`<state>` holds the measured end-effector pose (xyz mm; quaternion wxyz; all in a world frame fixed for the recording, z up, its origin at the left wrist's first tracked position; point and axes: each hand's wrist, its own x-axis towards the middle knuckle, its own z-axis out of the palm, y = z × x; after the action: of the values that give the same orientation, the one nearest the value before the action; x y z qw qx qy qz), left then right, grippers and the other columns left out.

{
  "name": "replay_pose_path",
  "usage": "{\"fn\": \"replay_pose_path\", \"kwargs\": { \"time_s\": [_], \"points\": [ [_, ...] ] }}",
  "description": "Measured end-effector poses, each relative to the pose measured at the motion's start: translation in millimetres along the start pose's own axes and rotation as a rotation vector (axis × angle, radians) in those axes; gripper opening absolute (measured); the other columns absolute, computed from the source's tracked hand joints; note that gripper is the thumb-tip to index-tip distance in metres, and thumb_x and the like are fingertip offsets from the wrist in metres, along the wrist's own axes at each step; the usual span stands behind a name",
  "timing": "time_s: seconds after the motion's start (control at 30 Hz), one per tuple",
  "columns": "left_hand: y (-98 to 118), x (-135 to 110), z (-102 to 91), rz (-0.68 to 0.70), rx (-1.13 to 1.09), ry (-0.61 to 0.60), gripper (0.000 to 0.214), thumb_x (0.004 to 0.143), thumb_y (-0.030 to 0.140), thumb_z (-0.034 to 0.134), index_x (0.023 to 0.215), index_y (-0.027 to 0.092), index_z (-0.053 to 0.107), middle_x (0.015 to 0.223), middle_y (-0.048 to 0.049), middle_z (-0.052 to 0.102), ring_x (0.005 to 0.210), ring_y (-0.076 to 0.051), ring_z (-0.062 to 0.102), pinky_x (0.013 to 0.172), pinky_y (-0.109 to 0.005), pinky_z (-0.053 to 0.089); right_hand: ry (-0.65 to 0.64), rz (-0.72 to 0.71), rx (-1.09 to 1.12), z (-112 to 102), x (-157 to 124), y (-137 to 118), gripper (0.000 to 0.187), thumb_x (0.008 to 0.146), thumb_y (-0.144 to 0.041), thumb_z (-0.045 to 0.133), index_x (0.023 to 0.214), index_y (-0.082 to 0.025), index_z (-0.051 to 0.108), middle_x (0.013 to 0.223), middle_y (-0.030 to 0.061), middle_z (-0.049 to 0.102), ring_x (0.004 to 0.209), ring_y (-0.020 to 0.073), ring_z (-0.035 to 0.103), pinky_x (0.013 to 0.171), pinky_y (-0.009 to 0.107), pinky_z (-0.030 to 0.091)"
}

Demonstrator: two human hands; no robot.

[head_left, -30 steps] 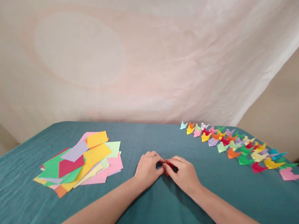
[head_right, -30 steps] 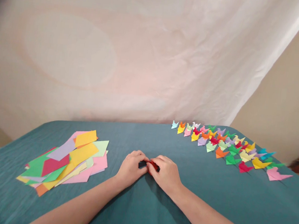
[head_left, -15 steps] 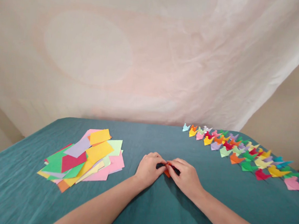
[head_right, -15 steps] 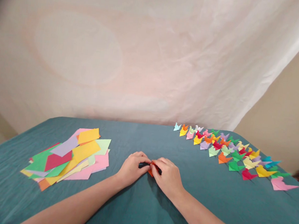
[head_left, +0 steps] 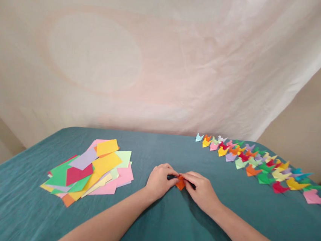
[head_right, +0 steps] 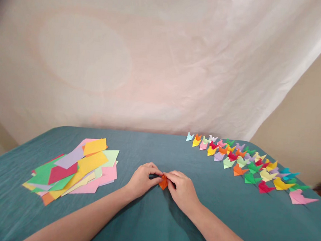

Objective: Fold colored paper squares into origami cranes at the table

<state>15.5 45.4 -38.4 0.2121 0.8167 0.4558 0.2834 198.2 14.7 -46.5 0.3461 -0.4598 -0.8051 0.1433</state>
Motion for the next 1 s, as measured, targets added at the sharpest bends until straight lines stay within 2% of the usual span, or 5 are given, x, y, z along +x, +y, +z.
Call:
{"fn": "replay_pose_path", "kwargs": {
  "time_s": [0.6, 1.0],
  "points": [
    [-2.7, 1.4, 3.7, -0.036, -0.064, 0.038, 0.013, 0.074, 0.026, 0.064, 0.084, 0.025, 0.073, 0.081, 0.0002, 0.064, 0.080, -0.016, 0.059, 0.075, -0.025, 0.046, 0.022, -0.013, 0.041, 0.3, 1.1, -1.0, 0.030, 0.085, -0.012, 0.049, 0.104, -0.026, 0.068, 0.090, 0.0021, 0.067, 0.082, 0.0164, 0.061, 0.075, 0.028, 0.048],
    [-7.1, 1.3, -7.7, 0.046, -0.161, -0.089, 0.020, 0.072, 0.018, 0.064, 0.090, 0.023, 0.072, 0.088, -0.0016, 0.065, 0.086, -0.016, 0.060, 0.082, -0.025, 0.046, 0.009, 0.015, 0.051, 1.5, 2.0, 2.3, 0.028, 0.086, -0.015, 0.048, 0.103, -0.025, 0.068, 0.090, 0.0031, 0.067, 0.082, 0.0171, 0.061, 0.076, 0.030, 0.048]
  ]
}}
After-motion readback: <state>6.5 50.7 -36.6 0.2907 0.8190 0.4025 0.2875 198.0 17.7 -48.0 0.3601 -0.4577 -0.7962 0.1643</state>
